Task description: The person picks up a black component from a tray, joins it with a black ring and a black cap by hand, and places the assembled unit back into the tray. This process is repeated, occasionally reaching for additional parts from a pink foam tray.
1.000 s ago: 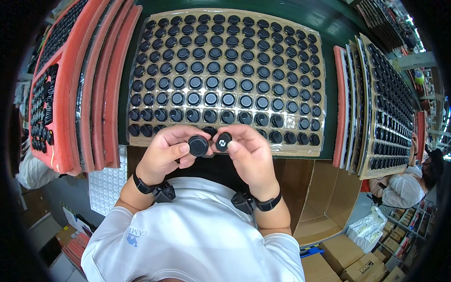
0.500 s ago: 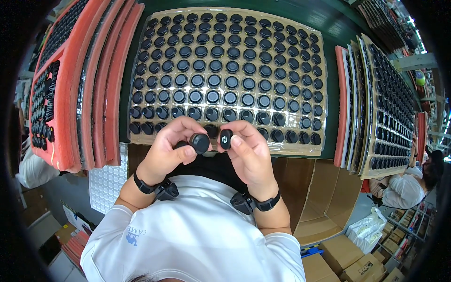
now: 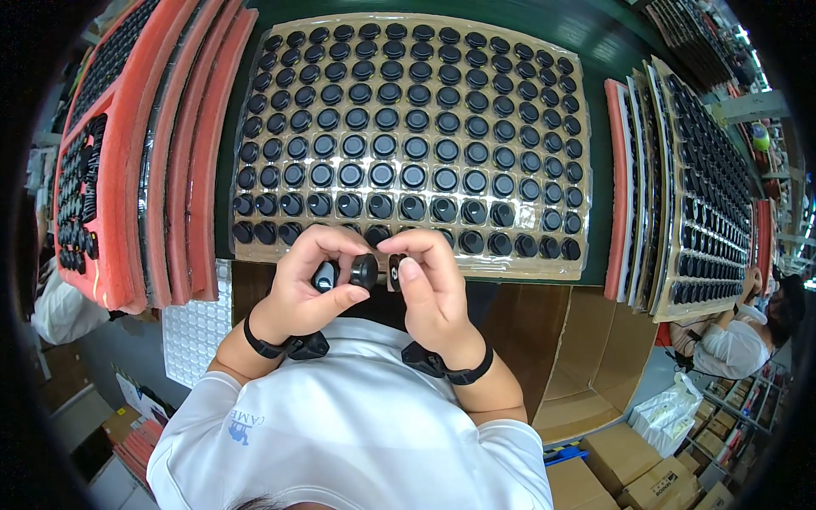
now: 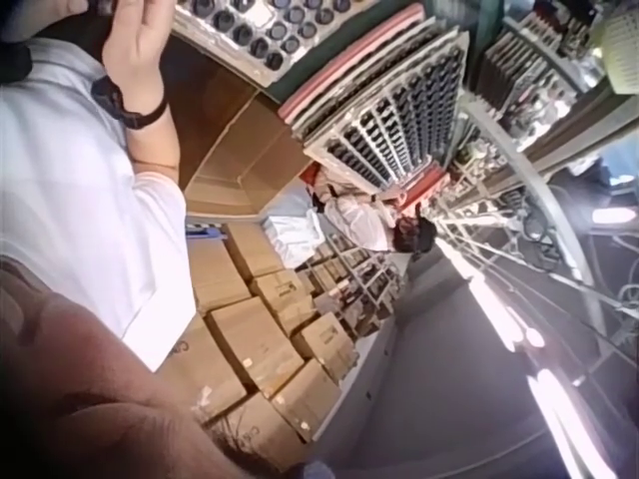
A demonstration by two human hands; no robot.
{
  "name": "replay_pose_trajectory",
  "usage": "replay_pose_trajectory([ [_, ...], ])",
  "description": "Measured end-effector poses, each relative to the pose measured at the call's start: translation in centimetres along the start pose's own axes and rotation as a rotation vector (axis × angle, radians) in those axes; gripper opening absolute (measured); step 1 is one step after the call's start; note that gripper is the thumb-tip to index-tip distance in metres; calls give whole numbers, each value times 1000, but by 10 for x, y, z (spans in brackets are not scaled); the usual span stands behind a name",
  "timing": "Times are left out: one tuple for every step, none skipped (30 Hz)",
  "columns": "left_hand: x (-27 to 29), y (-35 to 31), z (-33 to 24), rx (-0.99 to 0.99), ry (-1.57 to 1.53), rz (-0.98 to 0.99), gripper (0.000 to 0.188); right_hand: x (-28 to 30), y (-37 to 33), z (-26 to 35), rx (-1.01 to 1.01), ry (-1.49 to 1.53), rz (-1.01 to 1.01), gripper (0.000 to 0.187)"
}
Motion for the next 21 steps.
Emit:
replay_pose_trajectory([
  [-1,1,-3,-29,70,8,40,1,0,1,22,37,-18,23],
  [-1,1,-4,-57,139,17,40,1,0,1,22,37,-19,23],
  [-2,1,-4,-57,138,17,40,0,-1,2,21,5,12,23],
  [-2,0,-2,-46,82,3,40,-3,-1,3,21,-27,43,23],
  [-1,0,-2,-35,25,-10,39,-4,-1,3,21,-59,75,23],
  [-1,0,-1,-24,-31,-24,39,-3,-1,3,21,-59,75,23],
  [-1,0,0,-24,-32,-25,39,-1,0,2,43,-18,85,23],
  [-2,1,-3,-60,29,-18,39,2,0,2,64,24,96,23],
  [-2,3,-6,-96,89,-10,39,2,0,3,85,65,106,24],
  [-3,4,-9,-132,149,-3,40,0,1,5,84,65,106,24],
  [-2,3,-8,-132,149,-3,40,-2,1,5,51,59,70,24],
  [-2,2,-7,-122,125,2,40,-4,2,6,18,54,35,24],
  [-2,1,-6,-112,100,7,40,-4,2,6,-16,49,-1,24],
  [-2,1,-5,-102,76,12,40,-3,2,5,-16,49,-1,24],
  [-2,1,-5,-102,76,12,40,-1,2,4,7,-11,16,25],
  [-2,2,-7,-110,93,17,40,0,1,3,29,-70,34,26],
  [-3,3,-8,-118,111,22,39,-1,1,4,52,-129,51,27],
  [-3,4,-9,-126,128,27,39,-1,1,4,52,-130,51,27],
  [-3,3,-8,-126,128,27,39,1,1,1,-5,-10,24,30],
  [-1,2,-5,-108,37,11,39,2,1,-2,-61,109,-3,34],
  [0,1,-2,-90,-55,-5,39,4,0,-5,-118,229,-30,39],
])
Point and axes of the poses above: each hand's wrist, its own y-axis towards the middle knuckle, its own x-axis out of the back of the hand, z = x × y, the point moved 6 cm from there along y, towards the middle knuckle, and after that the axes turned 5 degrees about -x, right-handed, at the moved point
